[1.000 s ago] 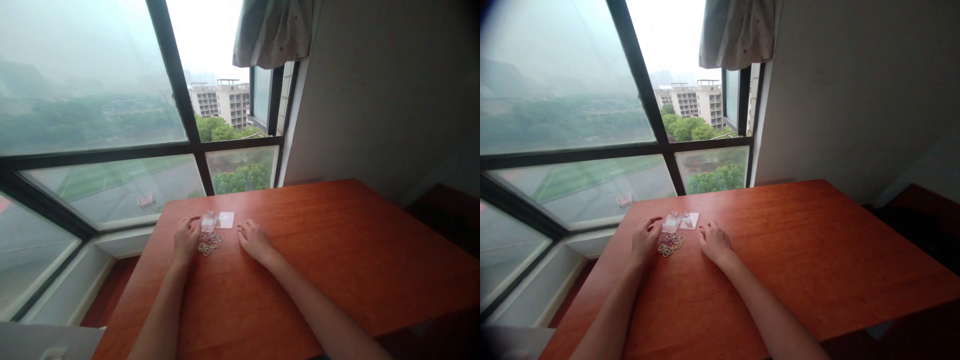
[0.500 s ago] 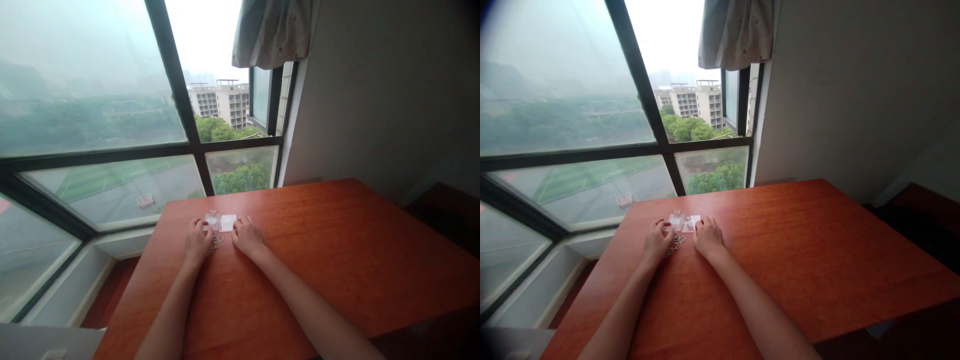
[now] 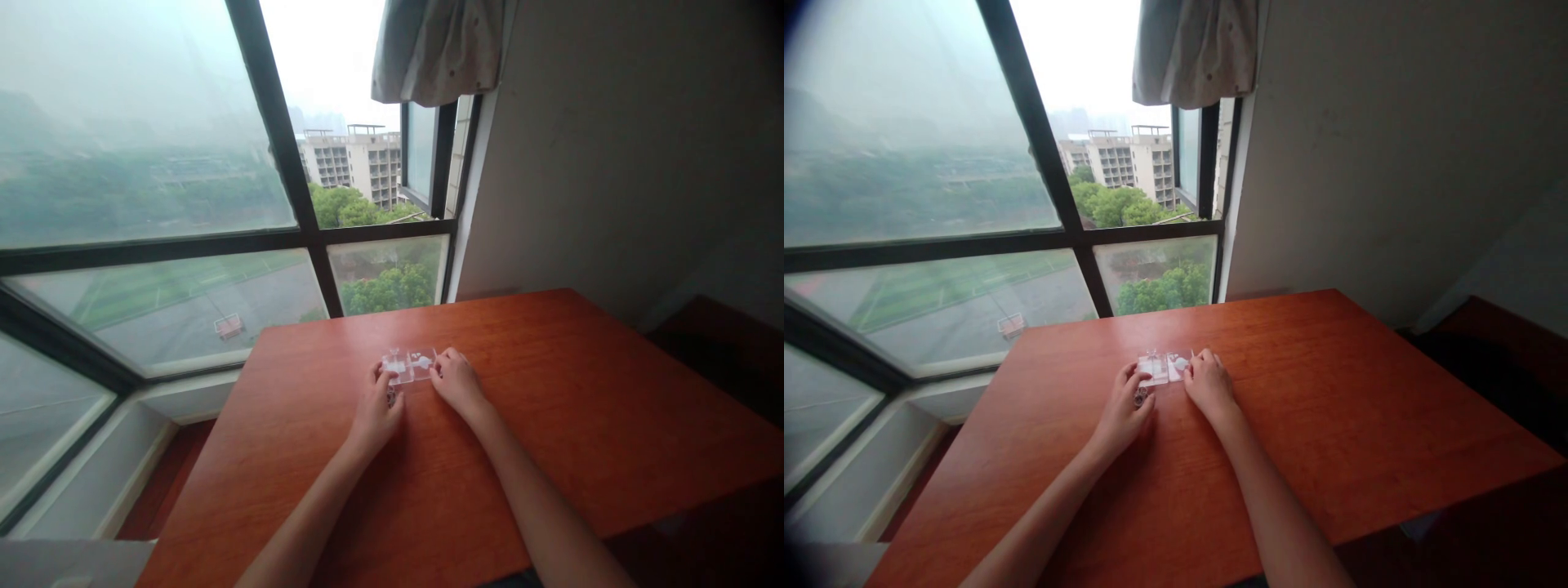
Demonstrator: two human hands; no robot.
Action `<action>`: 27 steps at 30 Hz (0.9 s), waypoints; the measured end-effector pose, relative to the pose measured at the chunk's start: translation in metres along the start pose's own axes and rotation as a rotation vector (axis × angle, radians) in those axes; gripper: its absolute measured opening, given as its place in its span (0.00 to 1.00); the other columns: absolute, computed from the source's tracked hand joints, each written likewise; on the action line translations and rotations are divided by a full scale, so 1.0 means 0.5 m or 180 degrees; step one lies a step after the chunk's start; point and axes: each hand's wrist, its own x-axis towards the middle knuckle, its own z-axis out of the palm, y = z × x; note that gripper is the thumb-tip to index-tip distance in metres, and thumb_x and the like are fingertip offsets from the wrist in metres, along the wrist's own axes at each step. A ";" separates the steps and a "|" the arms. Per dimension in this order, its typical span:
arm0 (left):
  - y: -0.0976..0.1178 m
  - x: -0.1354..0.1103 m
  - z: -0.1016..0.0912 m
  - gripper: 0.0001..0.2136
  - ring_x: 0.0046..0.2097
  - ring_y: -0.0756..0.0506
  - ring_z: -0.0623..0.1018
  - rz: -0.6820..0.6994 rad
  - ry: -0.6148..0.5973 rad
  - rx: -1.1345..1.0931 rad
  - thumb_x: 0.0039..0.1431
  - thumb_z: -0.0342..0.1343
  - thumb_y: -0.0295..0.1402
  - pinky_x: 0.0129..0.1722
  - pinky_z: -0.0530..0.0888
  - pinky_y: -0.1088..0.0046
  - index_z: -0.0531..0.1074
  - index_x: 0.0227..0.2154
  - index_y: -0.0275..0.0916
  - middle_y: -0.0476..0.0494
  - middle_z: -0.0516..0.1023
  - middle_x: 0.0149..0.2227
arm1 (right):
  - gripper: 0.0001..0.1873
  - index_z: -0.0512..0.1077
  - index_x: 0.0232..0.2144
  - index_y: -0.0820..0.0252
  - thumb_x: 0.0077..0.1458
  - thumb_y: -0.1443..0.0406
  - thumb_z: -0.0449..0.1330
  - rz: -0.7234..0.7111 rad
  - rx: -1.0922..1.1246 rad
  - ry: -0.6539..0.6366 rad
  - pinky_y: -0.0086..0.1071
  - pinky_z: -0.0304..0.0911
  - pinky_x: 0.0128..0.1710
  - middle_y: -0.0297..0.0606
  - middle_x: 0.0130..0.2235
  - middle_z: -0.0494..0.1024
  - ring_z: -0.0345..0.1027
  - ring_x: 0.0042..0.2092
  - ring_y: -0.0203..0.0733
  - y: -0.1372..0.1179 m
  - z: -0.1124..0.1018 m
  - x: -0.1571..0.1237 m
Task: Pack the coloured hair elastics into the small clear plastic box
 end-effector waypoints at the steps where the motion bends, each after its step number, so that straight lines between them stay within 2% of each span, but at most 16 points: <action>1: 0.006 -0.004 0.004 0.11 0.60 0.39 0.66 0.0051 -0.0061 -0.0022 0.54 0.54 0.28 0.59 0.66 0.58 0.70 0.42 0.38 0.35 0.61 0.58 | 0.07 0.74 0.30 0.59 0.57 0.65 0.56 0.0045 -0.0030 0.0016 0.33 0.59 0.43 0.43 0.39 0.72 0.65 0.42 0.43 0.008 -0.001 -0.003; 4: 0.016 -0.008 0.005 0.12 0.60 0.40 0.67 0.0128 -0.0193 -0.0029 0.54 0.54 0.28 0.58 0.67 0.60 0.70 0.42 0.39 0.35 0.61 0.58 | 0.07 0.73 0.29 0.59 0.57 0.65 0.57 0.0131 -0.0106 0.0040 0.33 0.58 0.43 0.43 0.38 0.71 0.65 0.42 0.44 0.021 -0.004 -0.007; 7: 0.014 -0.001 -0.015 0.10 0.57 0.41 0.69 0.0172 -0.0267 0.0042 0.55 0.53 0.29 0.56 0.69 0.62 0.71 0.41 0.39 0.36 0.64 0.56 | 0.07 0.73 0.30 0.59 0.57 0.64 0.57 0.0125 -0.0112 0.0058 0.33 0.58 0.43 0.43 0.38 0.71 0.65 0.42 0.44 0.020 -0.005 -0.008; 13: -0.013 0.023 -0.071 0.08 0.52 0.40 0.72 0.0198 -0.0268 0.0422 0.56 0.52 0.29 0.53 0.70 0.58 0.73 0.38 0.39 0.37 0.68 0.52 | 0.06 0.72 0.30 0.58 0.58 0.65 0.56 -0.0141 0.0181 0.0115 0.32 0.59 0.45 0.42 0.38 0.71 0.63 0.43 0.43 -0.014 0.004 -0.014; 19: -0.041 0.033 -0.114 0.09 0.46 0.42 0.75 0.0001 -0.0385 0.0664 0.55 0.51 0.31 0.47 0.73 0.64 0.76 0.33 0.39 0.38 0.71 0.48 | 0.05 0.72 0.32 0.58 0.57 0.67 0.55 -0.0453 0.0449 0.0089 0.33 0.59 0.47 0.41 0.40 0.70 0.62 0.44 0.42 -0.045 0.015 -0.024; 24: -0.032 0.032 -0.133 0.10 0.39 0.44 0.76 0.0017 -0.0666 0.0671 0.56 0.51 0.33 0.41 0.72 0.69 0.78 0.32 0.39 0.40 0.74 0.39 | 0.05 0.72 0.33 0.59 0.56 0.69 0.56 -0.0481 0.0554 0.0058 0.34 0.59 0.48 0.41 0.40 0.71 0.62 0.45 0.42 -0.040 0.019 -0.023; 27: -0.024 0.032 -0.140 0.10 0.37 0.44 0.76 -0.0004 -0.0781 0.0709 0.55 0.51 0.33 0.41 0.71 0.69 0.78 0.31 0.39 0.41 0.75 0.37 | 0.05 0.72 0.32 0.59 0.56 0.69 0.56 -0.0500 0.0606 0.0075 0.33 0.60 0.47 0.40 0.40 0.71 0.63 0.45 0.42 -0.033 0.022 -0.022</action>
